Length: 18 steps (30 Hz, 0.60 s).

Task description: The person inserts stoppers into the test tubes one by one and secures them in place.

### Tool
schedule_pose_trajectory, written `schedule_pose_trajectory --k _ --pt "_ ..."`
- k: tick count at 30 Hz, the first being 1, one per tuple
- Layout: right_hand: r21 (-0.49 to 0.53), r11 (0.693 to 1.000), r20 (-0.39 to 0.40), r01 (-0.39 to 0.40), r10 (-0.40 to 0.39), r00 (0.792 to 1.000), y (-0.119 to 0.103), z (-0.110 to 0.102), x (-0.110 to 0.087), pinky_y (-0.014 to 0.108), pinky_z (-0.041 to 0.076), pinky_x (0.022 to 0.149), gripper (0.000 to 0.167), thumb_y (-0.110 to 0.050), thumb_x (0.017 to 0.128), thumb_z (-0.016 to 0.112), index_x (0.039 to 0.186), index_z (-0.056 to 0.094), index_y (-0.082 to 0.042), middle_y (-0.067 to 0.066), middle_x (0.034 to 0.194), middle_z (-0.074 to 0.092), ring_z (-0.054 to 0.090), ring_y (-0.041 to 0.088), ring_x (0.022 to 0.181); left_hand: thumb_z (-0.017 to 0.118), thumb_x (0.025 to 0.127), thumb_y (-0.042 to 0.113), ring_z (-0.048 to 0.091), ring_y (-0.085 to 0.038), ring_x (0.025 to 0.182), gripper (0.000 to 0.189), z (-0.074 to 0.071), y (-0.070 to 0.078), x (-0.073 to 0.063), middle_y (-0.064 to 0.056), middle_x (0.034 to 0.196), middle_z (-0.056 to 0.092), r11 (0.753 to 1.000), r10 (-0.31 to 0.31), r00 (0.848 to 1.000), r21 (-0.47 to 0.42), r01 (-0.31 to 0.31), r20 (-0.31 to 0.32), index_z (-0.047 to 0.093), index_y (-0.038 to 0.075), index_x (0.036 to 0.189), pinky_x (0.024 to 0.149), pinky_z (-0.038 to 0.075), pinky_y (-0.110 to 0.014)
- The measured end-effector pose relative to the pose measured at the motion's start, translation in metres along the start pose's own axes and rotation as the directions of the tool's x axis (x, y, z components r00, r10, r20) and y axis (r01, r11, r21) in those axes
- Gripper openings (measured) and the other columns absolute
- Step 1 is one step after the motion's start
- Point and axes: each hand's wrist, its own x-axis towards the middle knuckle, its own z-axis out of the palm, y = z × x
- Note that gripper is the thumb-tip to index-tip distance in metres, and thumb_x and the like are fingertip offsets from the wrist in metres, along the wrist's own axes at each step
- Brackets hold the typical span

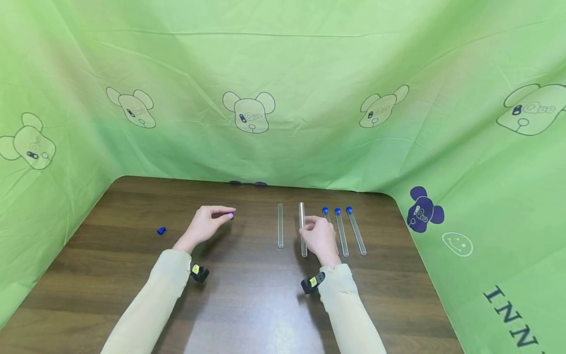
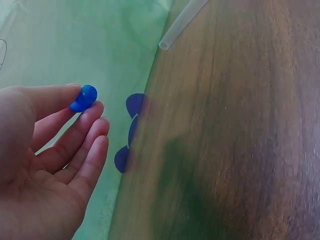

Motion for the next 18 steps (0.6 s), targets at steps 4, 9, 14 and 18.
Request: schedule_pose_trajectory --k 4,9,14,18 --pt "0.078 0.997 0.043 -0.006 0.002 0.999 -0.002 0.002 0.0 0.041 0.055 0.08 0.037 -0.006 0.089 0.072 0.124 0.069 0.004 0.013 0.094 0.076 0.073 0.022 0.075 0.072 0.097 0.017 0.07 -0.019 0.101 0.025 0.001 0.0 0.001 -0.001 0.105 0.076 1.0 -0.005 1.0 -0.019 0.006 0.009 0.077 0.005 0.118 0.087 0.054 -0.039" --pt "0.215 0.976 0.082 -0.033 0.015 0.997 -0.01 0.003 0.0 0.027 0.058 0.064 0.038 -0.001 0.091 0.071 0.127 0.066 0.007 0.018 0.098 0.075 0.073 0.021 0.07 0.071 0.098 0.017 0.07 -0.019 0.102 0.025 0.002 0.002 0.003 -0.001 0.104 0.076 1.0 -0.014 1.0 -0.028 0.014 0.014 0.077 0.005 0.119 0.088 0.054 -0.04" --pt "0.295 0.955 0.119 -0.042 0.006 0.993 -0.023 0.001 -0.003 0.032 0.061 0.068 0.038 0.003 0.092 0.069 0.13 0.063 0.009 0.022 0.101 0.073 0.074 0.027 0.076 0.071 0.098 0.014 0.07 -0.02 0.102 0.022 0.004 0.005 0.005 -0.003 0.104 0.076 0.998 -0.01 1.0 -0.058 0.01 0.012 0.077 0.007 0.118 0.091 0.053 -0.041" --pt "0.339 0.94 0.139 -0.041 -0.007 0.99 -0.03 0.002 -0.005 0.036 0.061 0.071 0.039 0.005 0.092 0.068 0.13 0.062 0.01 0.022 0.1 0.073 0.073 0.028 0.079 0.071 0.097 0.015 0.07 -0.019 0.103 0.021 0.006 0.008 0.007 -0.002 0.104 0.076 0.997 -0.017 1.0 -0.07 0.017 0.005 0.079 0.01 0.116 0.091 0.053 -0.04"
